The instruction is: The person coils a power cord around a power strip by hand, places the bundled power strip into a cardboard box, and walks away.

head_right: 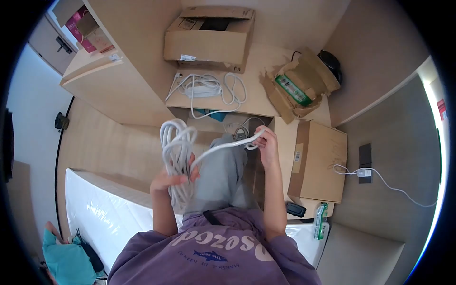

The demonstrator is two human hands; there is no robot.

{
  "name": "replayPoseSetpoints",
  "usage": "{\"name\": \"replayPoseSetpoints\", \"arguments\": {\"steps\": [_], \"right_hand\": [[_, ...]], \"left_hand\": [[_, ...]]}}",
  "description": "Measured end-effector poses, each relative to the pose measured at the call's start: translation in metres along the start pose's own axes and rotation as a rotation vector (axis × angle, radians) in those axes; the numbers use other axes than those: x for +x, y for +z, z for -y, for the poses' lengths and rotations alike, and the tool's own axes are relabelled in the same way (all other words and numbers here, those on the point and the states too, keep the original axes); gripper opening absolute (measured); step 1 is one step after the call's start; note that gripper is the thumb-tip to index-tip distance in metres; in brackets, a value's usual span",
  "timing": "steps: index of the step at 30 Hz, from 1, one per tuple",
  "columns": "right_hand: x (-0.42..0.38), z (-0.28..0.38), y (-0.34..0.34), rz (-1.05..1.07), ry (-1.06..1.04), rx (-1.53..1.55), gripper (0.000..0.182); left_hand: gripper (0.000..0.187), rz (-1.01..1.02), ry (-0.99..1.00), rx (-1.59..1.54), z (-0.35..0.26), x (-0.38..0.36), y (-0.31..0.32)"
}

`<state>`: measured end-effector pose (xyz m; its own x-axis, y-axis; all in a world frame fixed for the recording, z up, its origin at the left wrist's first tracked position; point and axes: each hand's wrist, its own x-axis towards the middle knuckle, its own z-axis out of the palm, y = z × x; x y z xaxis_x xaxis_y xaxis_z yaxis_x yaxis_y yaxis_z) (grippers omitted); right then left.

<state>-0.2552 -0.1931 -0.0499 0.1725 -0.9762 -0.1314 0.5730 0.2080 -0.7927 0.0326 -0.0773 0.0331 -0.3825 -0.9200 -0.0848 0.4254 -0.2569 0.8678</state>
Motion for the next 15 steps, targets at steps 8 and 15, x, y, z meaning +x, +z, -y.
{"name": "replayPoseSetpoints", "arguments": {"steps": [8,15], "right_hand": [[-0.048,0.061,0.068,0.351,0.078,0.194,0.021],[-0.036,0.033,0.077,0.19,0.236,0.398,0.028]], "left_hand": [[0.035,-0.401,0.023,-0.182,0.031,0.027,-0.014],[0.056,-0.021,0.108,-0.267,0.022,0.026,0.003]]}}
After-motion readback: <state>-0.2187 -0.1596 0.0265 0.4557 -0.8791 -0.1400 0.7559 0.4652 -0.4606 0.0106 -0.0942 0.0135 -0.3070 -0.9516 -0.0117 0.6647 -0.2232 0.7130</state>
